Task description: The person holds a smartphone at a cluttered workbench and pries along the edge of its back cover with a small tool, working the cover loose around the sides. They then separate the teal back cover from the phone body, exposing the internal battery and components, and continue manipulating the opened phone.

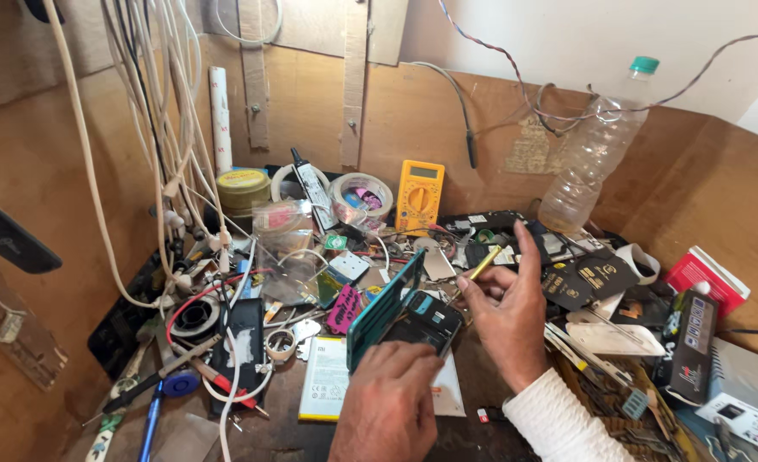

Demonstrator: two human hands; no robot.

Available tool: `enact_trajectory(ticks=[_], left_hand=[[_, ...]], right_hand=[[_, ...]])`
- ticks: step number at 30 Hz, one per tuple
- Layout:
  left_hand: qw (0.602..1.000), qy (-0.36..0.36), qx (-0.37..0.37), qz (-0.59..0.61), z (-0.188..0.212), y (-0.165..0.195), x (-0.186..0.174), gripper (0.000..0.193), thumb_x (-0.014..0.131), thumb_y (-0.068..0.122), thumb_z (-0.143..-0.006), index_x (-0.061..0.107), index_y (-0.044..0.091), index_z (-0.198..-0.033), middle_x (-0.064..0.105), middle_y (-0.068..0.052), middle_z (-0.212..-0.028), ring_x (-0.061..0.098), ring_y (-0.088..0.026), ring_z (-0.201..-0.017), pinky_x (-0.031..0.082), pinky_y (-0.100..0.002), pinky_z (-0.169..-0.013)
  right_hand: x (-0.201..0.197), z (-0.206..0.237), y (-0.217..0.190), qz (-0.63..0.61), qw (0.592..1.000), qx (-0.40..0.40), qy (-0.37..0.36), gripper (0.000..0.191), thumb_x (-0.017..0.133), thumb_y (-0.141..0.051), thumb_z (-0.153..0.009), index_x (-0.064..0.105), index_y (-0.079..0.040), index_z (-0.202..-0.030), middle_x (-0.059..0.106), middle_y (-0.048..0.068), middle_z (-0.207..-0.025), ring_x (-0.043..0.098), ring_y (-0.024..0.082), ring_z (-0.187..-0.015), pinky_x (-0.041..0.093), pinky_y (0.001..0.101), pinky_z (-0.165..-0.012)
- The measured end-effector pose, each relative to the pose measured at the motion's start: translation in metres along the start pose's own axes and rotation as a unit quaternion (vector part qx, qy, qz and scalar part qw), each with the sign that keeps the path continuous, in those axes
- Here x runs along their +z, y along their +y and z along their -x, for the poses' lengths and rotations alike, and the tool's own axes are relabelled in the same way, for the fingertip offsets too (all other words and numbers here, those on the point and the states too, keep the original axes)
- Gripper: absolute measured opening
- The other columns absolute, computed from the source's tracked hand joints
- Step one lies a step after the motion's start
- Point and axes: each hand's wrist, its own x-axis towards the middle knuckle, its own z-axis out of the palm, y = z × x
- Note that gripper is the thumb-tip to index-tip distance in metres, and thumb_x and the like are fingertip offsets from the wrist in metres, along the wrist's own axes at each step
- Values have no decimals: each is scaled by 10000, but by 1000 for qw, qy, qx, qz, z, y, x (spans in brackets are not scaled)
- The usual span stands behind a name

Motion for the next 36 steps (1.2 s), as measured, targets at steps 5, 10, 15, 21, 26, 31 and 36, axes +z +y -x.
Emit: enact_trajectory(ticks=[5,10,15,21,26,31,36], left_hand=[[999,-45,-16,-23,4,-14,12,334,693,-39,-648,723,15,-976,717,-147,-1073,654,-338,-1028,492,-467,-927],[999,-34,-29,-29,2,-16,16,334,703,-18,-682,720,-6,-1015,717,-154,-1097,648,-349,-1049,477,-486,-940],[998,-50,-37,-32,-2,-14,19,401,705,7,-684,710,-55,-1081,711,-188,-1142,632,-368,-1113,465,-489,-961],[996,-57,-32,-53,0,-15,23,353,710,34,-727,715,-58,-1068,713,-205,-1164,628,-364,-1172,455,-488,-996],[996,-55,-29,-59,2,-16,25,348,711,43,-731,717,-63,-1062,713,-209,-1161,628,-366,-1166,457,-486,-992],[996,-46,-31,-72,3,-16,26,319,699,46,-755,718,-55,-1057,721,-196,-1149,647,-356,-1160,466,-479,-989],[996,-38,-34,-74,2,-14,24,306,699,45,-752,710,-56,-1040,722,-201,-1136,650,-366,-1140,472,-479,-983]], right_hand=[[5,3,2,24,1000,-13,3,742,680,56,-889,340,-57,-1539,756,114,-941,691,109,-806,571,259,-695],[5,6,8,9,1000,-14,1,649,665,43,-928,378,-39,-1504,748,119,-908,701,113,-810,593,254,-710],[8,8,11,-15,1000,-16,-6,650,657,37,-925,365,-32,-1502,748,116,-918,716,116,-823,603,253,-730],[11,11,8,6,999,-22,-25,643,672,22,-934,372,-35,-1500,754,104,-877,719,115,-813,598,258,-742],[15,13,5,-15,999,-10,-28,645,678,22,-923,383,-38,-1494,756,100,-887,724,112,-826,592,255,-749],[18,13,4,-2,1000,-21,-22,636,692,31,-910,425,-48,-1482,737,65,-874,718,94,-812,594,242,-724],[21,15,0,75,996,-41,-2,648,772,8,-866,509,-74,-1452,688,24,-794,631,51,-731,558,225,-654]])
